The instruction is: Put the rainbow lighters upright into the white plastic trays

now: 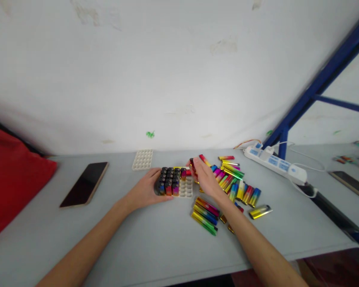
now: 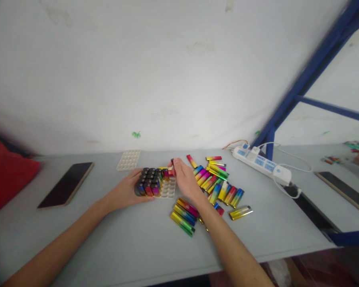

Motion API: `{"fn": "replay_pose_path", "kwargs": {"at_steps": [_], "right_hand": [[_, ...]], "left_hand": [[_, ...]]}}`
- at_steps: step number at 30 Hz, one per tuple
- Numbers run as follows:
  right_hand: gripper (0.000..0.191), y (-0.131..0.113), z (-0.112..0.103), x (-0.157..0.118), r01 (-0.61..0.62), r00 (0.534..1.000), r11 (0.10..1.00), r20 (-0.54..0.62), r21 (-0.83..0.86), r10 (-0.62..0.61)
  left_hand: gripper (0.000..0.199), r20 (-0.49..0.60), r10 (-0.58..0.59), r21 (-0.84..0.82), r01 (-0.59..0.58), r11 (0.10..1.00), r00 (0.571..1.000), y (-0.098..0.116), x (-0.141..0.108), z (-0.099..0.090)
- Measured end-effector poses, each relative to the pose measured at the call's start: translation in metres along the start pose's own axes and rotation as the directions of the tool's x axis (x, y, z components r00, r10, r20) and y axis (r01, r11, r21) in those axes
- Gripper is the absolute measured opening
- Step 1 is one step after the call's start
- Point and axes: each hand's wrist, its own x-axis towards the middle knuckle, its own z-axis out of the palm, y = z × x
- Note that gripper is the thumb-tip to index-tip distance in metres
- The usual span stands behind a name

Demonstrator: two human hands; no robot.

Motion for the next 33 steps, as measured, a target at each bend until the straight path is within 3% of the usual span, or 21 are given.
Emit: {"fn": "replay_pose_path", "kwargs": {"at_steps": [4, 7, 13, 16, 19, 25, 29, 31, 33], "right_hand": [[0.044, -0.006, -0.016, -0.002, 0.287, 0.956, 0.914, 0.029, -0.287, -0.291], [0.040, -0.007, -0.023, -0.003, 0.370, 0.927, 0.842, 0.094, -0.393, -0.363], [0.041, -0.005, -0.023, -0.004, 0.221, 0.972, 0.887, 0.169, -0.406, -0.165], [0.040, -0.008, -0.023, -0.004, 0.178, 0.971, 0.897, 0.219, -0.405, -0.095], [0.042, -0.008, -0.023, -0.004, 0.170, 0.963, 0.909, 0.261, -0.381, -0.070], [0.063, 0.001, -0.029, 0.000, 0.187, 0.968, 0.858, 0.237, -0.479, -0.079], [0.046, 0.011, -0.052, 0.010, 0.147, 0.988, 0.759, 0.064, -0.635, -0.138], [0.031, 0.016, -0.063, 0.017, 0.077, 0.986, 0.684, -0.047, -0.726, -0.160], [0.027, 0.020, -0.067, 0.024, -0.007, 0.985, 0.595, -0.108, -0.804, -0.134]], "left_hand": [[0.092, 0.010, 0.001, -0.002, -0.001, 1.000, 1.000, 0.003, 0.000, -0.001], [0.095, 0.012, -0.002, 0.001, 0.002, 1.000, 1.000, 0.004, 0.000, -0.001], [0.096, 0.029, -0.013, -0.024, 0.013, 1.000, 0.999, 0.003, 0.000, 0.002], [0.097, 0.028, -0.039, -0.037, 0.040, 0.999, 0.999, 0.003, 0.000, 0.002], [0.094, 0.011, -0.050, -0.047, 0.050, 0.998, 0.999, 0.004, 0.000, 0.002], [0.088, 0.013, -0.044, -0.050, 0.044, 0.998, 0.999, 0.007, 0.001, 0.002], [0.083, 0.009, -0.038, -0.025, 0.038, 0.999, 0.999, 0.010, 0.002, 0.002], [0.083, 0.004, -0.036, -0.016, 0.036, 0.999, 0.999, 0.010, 0.001, 0.002], [0.085, -0.006, -0.041, -0.010, 0.040, 0.999, 0.999, 0.010, 0.001, 0.002]]}}
